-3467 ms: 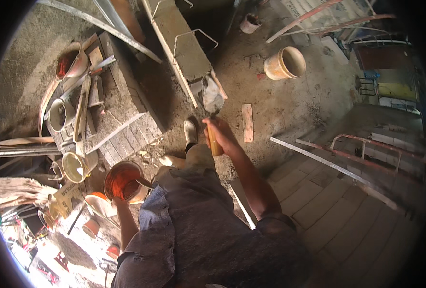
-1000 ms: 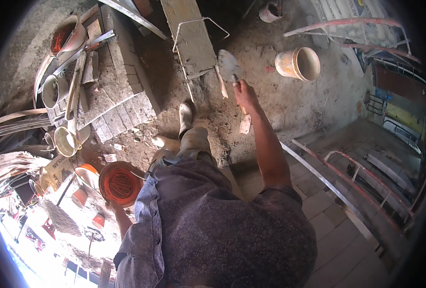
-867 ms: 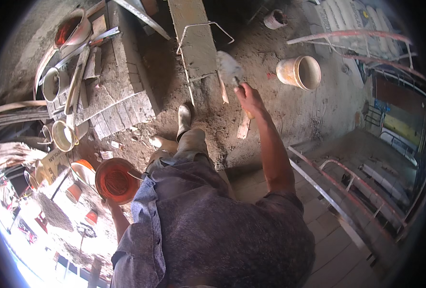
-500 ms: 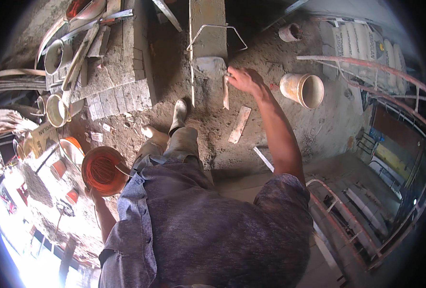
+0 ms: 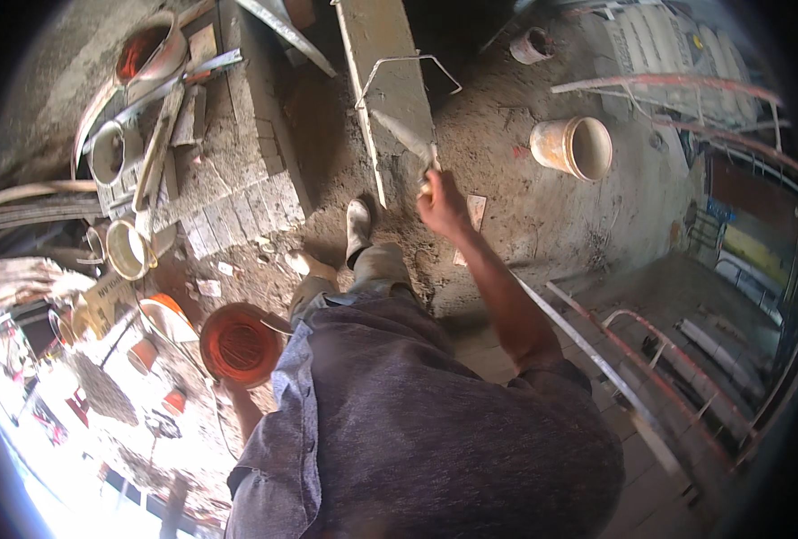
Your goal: The person handles a red bucket and a trowel, then moves to an outdoor area where they pick up and position white PVC pipes on the ground. They align the pipes with another worker and place them into a trench.
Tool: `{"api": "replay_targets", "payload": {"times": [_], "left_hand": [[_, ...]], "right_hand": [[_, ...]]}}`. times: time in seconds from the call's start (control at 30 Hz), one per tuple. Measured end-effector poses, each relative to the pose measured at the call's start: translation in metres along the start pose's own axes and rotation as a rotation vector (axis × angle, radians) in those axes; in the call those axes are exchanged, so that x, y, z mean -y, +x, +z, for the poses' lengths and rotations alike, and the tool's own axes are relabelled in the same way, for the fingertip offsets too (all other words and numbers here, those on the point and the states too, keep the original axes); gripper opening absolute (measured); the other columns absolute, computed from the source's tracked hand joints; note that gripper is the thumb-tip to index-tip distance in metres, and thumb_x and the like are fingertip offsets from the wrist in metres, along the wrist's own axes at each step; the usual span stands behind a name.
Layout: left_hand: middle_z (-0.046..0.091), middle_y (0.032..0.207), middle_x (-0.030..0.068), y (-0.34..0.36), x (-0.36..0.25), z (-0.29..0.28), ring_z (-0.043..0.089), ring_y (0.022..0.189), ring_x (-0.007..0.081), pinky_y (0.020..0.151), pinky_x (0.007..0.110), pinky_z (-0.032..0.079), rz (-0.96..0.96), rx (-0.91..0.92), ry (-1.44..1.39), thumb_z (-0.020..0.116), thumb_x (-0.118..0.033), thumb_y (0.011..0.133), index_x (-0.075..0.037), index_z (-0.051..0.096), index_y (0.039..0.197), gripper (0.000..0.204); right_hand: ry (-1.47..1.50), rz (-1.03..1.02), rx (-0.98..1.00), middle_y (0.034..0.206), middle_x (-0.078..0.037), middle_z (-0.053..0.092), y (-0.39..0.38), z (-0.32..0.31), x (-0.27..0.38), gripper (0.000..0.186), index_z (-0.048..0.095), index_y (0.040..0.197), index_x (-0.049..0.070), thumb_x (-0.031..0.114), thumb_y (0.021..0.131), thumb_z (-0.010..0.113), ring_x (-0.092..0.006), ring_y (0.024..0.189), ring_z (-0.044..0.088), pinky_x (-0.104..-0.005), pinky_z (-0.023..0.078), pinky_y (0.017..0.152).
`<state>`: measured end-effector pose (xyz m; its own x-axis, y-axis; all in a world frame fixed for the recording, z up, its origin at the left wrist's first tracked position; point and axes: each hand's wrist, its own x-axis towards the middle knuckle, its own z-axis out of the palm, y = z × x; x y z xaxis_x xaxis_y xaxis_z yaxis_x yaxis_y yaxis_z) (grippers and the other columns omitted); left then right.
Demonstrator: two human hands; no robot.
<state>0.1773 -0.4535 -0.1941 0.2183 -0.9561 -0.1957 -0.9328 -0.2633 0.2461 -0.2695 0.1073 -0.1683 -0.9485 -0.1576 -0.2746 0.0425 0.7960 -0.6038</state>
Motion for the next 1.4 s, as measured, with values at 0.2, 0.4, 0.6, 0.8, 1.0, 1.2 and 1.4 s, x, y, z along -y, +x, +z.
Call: {"api": "replay_targets", "payload": {"times": [0.2, 0.4, 0.6, 0.8, 1.0, 1.2, 1.4], "left_hand": [[0.063, 0.123, 0.0235, 0.044, -0.018, -0.004, 0.062, 0.111, 0.0325, 0.096, 0.046, 0.050, 0.083, 0.105, 0.115, 0.059, -0.017, 0.089, 0.003, 0.055, 0.130, 0.046], [0.062, 0.123, 0.0243, 0.107, -0.056, -0.035, 0.061, 0.114, 0.0360, 0.096, 0.049, 0.051, 0.447, 0.160, 0.460, 0.058, -0.017, 0.093, 0.005, 0.052, 0.132, 0.045], [0.062, 0.126, 0.0248, 0.168, -0.104, -0.064, 0.062, 0.113, 0.0387, 0.097, 0.047, 0.049, 0.824, 0.303, 0.663, 0.059, -0.010, 0.088, 0.006, 0.051, 0.135, 0.050], [0.058, 0.134, 0.0245, 0.262, -0.171, -0.078, 0.058, 0.122, 0.0391, 0.102, 0.048, 0.047, 0.899, 0.343, 0.562, 0.058, 0.001, 0.080, 0.001, 0.049, 0.141, 0.061], [0.055, 0.139, 0.0243, 0.297, -0.226, -0.058, 0.055, 0.128, 0.0391, 0.108, 0.046, 0.044, 1.006, 0.363, 0.484, 0.061, -0.002, 0.080, 0.001, 0.048, 0.141, 0.062], [0.055, 0.140, 0.0241, 0.364, -0.221, -0.026, 0.055, 0.128, 0.0387, 0.108, 0.046, 0.044, 1.067, 0.266, 0.504, 0.062, -0.003, 0.080, 0.002, 0.049, 0.141, 0.062], [0.054, 0.141, 0.0244, 0.364, -0.229, -0.020, 0.056, 0.127, 0.0386, 0.107, 0.045, 0.045, 1.060, 0.325, 0.564, 0.063, -0.012, 0.084, 0.005, 0.048, 0.140, 0.060]], "right_hand": [[0.095, -0.003, -0.527, 0.100, -0.016, 0.054, -0.027, 0.123, 0.091, 0.047, 0.052, 0.117, 0.003, 0.025, 0.084, 0.078, -0.0356, 0.084, 0.059, -0.0449, 0.051, 0.073], [0.113, 0.286, -0.794, 0.099, -0.021, 0.052, 0.030, 0.221, 0.120, 0.040, 0.050, 0.110, 0.003, 0.024, 0.087, 0.075, -0.0420, 0.087, 0.060, -0.0474, 0.054, 0.068], [0.202, 0.478, -1.116, 0.096, -0.025, 0.060, 0.122, 0.283, 0.111, 0.041, 0.051, 0.114, 0.000, 0.027, 0.092, 0.072, -0.0456, 0.081, 0.063, -0.0490, 0.054, 0.066], [0.313, 0.689, -1.196, 0.102, -0.028, 0.058, 0.152, 0.295, 0.121, 0.037, 0.052, 0.114, -0.005, 0.023, 0.095, 0.068, -0.0495, 0.099, 0.059, -0.0531, 0.049, 0.081], [0.055, 0.732, -1.142, 0.106, -0.027, 0.060, 0.124, 0.384, 0.160, 0.038, 0.053, 0.115, -0.004, 0.023, 0.093, 0.068, -0.0444, 0.107, 0.059, -0.0522, 0.046, 0.092], [0.684, 0.758, -0.803, 0.100, -0.023, 0.062, 0.049, 0.324, 0.234, 0.034, 0.054, 0.112, 0.000, 0.020, 0.089, 0.066, -0.0398, 0.091, 0.064, -0.0496, 0.050, 0.079], [1.531, 0.558, -0.905, 0.067, -0.006, 0.054, 0.075, 0.240, 0.203, 0.025, 0.053, 0.107, 0.008, 0.030, 0.098, 0.061, -0.0134, 0.051, 0.054, -0.0318, 0.048, 0.047]]}}
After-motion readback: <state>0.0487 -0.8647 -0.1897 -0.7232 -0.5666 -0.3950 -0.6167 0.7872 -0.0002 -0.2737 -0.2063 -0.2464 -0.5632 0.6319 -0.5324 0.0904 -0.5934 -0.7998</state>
